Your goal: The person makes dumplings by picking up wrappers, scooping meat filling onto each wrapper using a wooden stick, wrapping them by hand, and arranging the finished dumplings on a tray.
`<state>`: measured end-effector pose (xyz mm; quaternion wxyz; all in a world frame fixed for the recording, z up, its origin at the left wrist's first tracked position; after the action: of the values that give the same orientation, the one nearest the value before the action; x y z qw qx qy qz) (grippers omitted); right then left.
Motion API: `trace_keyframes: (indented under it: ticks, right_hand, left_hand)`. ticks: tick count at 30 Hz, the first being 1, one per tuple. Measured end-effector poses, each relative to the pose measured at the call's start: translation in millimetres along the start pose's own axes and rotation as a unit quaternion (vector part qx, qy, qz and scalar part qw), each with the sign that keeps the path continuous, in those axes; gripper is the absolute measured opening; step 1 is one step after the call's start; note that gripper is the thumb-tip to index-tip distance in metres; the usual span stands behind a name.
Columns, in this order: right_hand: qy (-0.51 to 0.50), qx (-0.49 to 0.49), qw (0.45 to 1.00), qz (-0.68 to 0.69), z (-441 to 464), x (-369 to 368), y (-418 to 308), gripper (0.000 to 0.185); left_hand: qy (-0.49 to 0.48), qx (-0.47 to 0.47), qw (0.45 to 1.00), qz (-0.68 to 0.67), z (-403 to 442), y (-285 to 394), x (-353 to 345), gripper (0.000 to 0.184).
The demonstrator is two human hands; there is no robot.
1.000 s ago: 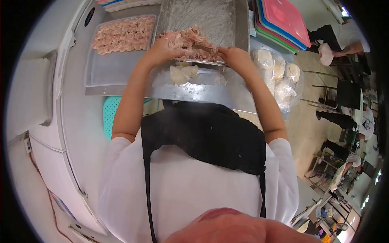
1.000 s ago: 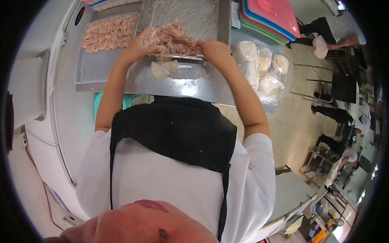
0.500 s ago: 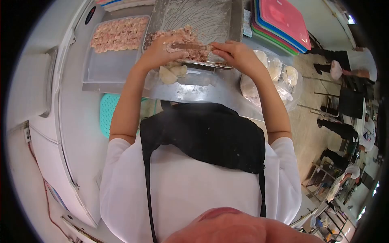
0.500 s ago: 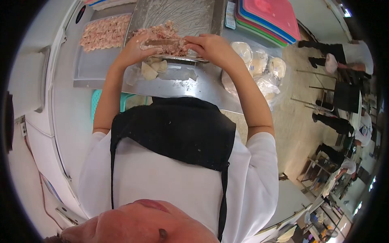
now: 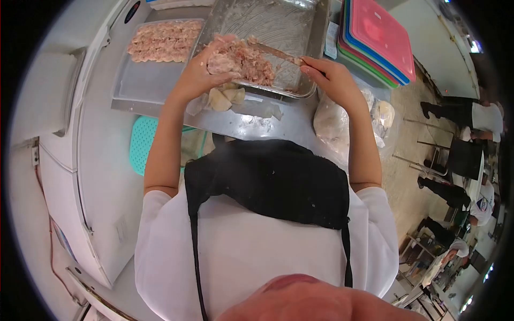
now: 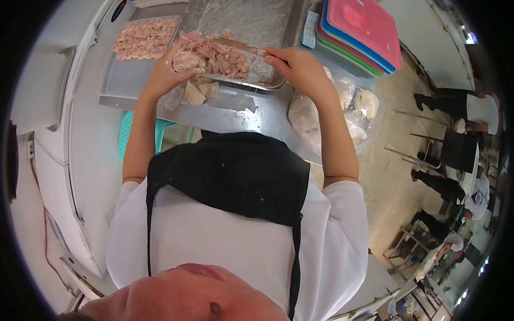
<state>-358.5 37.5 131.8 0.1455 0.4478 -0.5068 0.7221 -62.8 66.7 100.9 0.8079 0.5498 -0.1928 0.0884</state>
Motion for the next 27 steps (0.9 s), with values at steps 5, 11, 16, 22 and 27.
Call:
trace_keyframes:
  ticks: [5, 11, 16, 22, 27]
  right_hand:
    - [-0.045, 0.108, 0.989, 0.091, 0, -36, -17, 0.033]
    - [0.059, 0.112, 0.986, -0.112, -7, -22, -50, 0.029]
    - [0.058, 0.067, 0.99, -0.111, 1, -13, -59, 0.029]
    - [0.025, 0.054, 0.994, -0.089, 6, -45, -108, 0.03]
    - [0.067, -0.002, 0.998, 0.02, 32, -78, -108, 0.031]
  left_hand:
    - [-0.071, 0.042, 0.995, 0.049, 7, -1, -9, 0.042]
    - [-0.069, 0.114, 0.991, 0.022, 7, -15, -3, 0.042]
    - [-0.024, 0.067, 0.997, 0.042, 7, -10, 8, 0.039]
    - [-0.053, 0.039, 0.998, -0.013, 0, -14, 44, 0.043]
    - [-0.042, 0.11, 0.992, 0.051, -14, -33, 110, 0.05]
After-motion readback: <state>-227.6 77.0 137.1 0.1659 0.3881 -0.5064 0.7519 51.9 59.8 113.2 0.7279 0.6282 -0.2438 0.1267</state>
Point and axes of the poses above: each hand's wrist, its own z-axis towards the middle knuckle, its own x-axis out of the back of the hand, y = z × x, the point moved 2 cm from there along z, towards the middle knuckle, and after that the axes turned 1 degree about y, right-handed, at the moved point
